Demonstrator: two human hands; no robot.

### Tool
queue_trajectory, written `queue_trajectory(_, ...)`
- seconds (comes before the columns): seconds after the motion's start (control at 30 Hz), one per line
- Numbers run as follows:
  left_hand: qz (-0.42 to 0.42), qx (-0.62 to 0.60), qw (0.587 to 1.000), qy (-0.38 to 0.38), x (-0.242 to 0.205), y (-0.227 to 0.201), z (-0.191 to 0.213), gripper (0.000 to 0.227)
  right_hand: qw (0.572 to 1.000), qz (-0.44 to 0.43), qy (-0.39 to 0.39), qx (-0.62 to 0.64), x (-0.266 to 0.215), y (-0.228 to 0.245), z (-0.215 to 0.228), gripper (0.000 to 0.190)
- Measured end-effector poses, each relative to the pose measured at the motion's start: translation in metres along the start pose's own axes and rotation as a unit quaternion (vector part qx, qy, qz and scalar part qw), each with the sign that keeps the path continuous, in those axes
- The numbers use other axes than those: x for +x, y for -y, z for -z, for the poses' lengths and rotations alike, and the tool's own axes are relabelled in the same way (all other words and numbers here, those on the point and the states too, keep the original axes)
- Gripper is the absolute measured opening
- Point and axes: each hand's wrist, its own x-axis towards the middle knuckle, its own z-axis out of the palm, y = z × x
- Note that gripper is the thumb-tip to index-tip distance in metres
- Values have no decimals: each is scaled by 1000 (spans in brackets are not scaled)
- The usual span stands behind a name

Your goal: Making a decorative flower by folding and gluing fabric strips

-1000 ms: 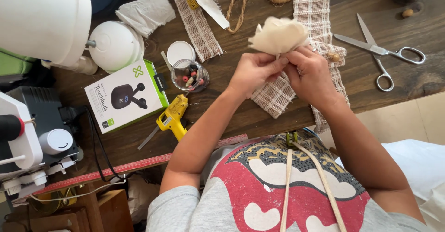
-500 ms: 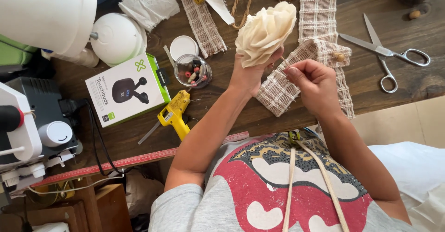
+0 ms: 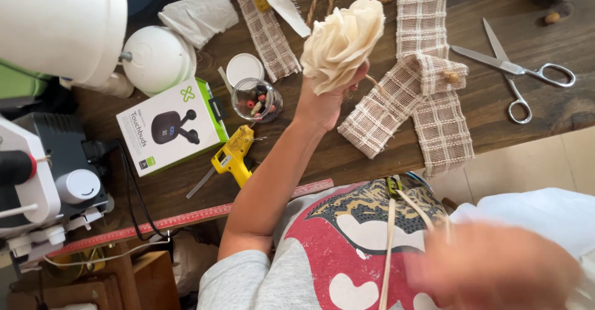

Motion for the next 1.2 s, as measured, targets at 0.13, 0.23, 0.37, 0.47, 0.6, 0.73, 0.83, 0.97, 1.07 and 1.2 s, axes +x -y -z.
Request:
queue_trajectory(0.13, 12, -9, 1000, -26, -3, -6, -12, 48, 851, -496, 35, -168, 3, 11, -12, 32)
queue_trajectory(0.23, 1, -1, 999, -36, -7, -1, -15, 47, 873, -438, -62, -205, 13, -3, -15, 22)
queue_trajectory(0.37, -22, -10, 1000, 5, -9, 17, -8, 48, 910, 134, -357, -160, 40, -48, -11, 15)
queue_trajectory(0.47, -45, -89, 995, 16, -19, -4, -32, 51, 898, 83, -395, -178, 71, -133, -13, 51)
queue_trajectory(0.6, -70, -77, 994, 24, -21, 4, -34, 53, 862, 138, -420, -247, 92, -151, -21, 11)
queue_trajectory(0.73, -74, -41, 996, -7, -19, 29, -29, 61, 883, 76, -428, -177, 83, -159, -26, 12)
queue_trajectory(0.83, -60, -28, 997, -31, -21, 42, -29, 55, 892, 9, -445, -84, 83, -160, -34, 34)
queue_trajectory(0.97, -25, -31, 998, -47, -23, 36, -29, 33, 887, -21, -455, 78, 90, -133, -38, 17)
queue_trajectory(1.07, -54, 2, 998, -35, -22, 8, -43, 31, 875, -52, -454, 159, 80, -146, -37, 7)
queue_trajectory(1.2, -60, 16, 998, -17, -24, 8, -42, 29, 852, -74, -459, 239, 72, -158, -37, 10)
